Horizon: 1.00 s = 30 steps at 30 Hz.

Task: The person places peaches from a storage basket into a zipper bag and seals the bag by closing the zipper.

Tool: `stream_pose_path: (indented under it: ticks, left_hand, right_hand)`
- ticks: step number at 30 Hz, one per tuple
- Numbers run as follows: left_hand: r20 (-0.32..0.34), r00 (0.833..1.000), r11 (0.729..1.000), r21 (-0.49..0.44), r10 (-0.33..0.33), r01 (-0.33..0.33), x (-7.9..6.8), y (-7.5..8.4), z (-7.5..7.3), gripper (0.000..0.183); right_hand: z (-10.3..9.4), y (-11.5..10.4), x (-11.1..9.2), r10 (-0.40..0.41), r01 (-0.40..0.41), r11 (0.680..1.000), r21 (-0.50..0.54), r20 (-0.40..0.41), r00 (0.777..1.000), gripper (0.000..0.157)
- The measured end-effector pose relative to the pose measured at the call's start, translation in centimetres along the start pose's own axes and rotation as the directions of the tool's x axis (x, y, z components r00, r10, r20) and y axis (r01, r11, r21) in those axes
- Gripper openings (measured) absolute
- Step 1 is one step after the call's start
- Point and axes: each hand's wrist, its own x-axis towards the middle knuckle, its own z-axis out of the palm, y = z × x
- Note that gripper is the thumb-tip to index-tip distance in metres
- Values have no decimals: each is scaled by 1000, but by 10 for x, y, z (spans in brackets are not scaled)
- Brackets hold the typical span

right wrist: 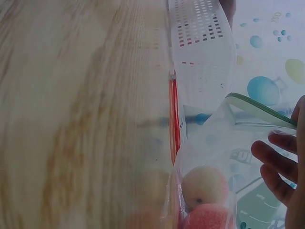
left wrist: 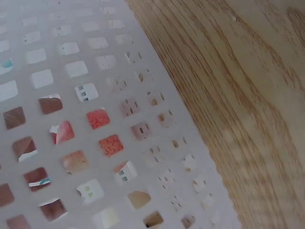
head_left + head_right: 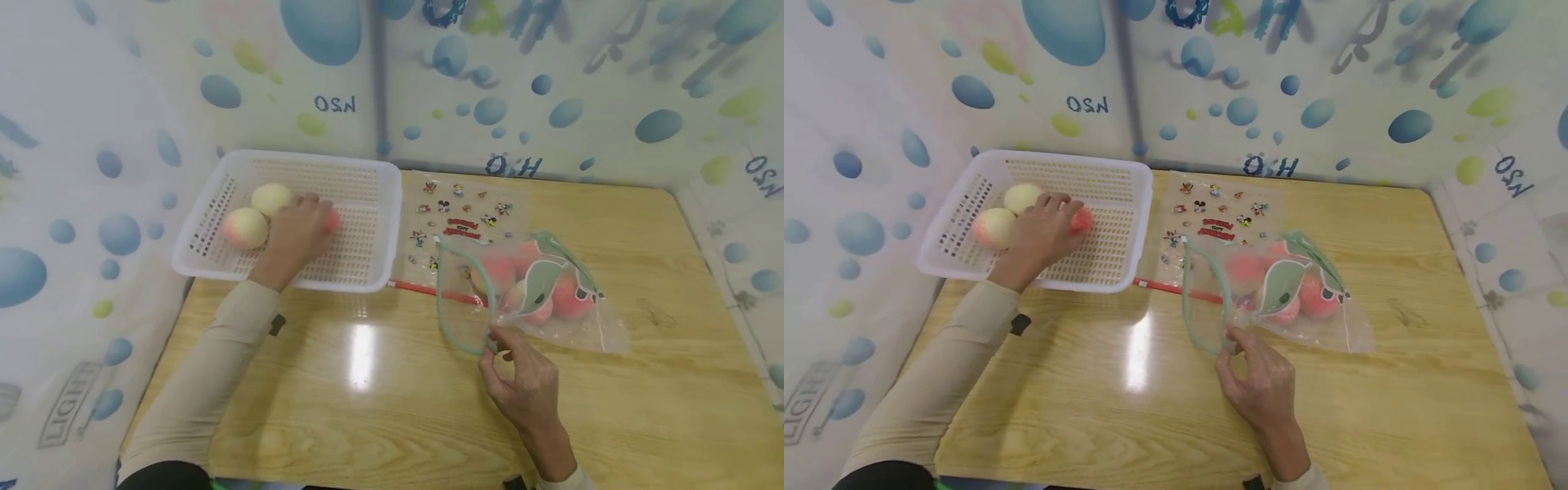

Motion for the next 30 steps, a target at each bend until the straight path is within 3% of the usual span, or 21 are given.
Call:
stream_pose_path:
  ticks: [4, 13, 30]
  left_hand:
    - [50, 998, 1000, 4, -30, 30, 0, -5, 2, 36]
    - [130, 990, 998, 12, -55, 54, 3, -10, 2, 53]
    - [75, 997, 1000, 12, -9, 8, 0, -12, 4, 51]
  right_hand:
    - [0, 0, 0, 4, -4, 1000, -6, 7, 1000, 27]
    - [0, -1, -1, 7, -6, 1000, -18, 12, 1000, 27]
    - [-1, 0, -5, 20, -20, 999, 39, 19, 1000, 27]
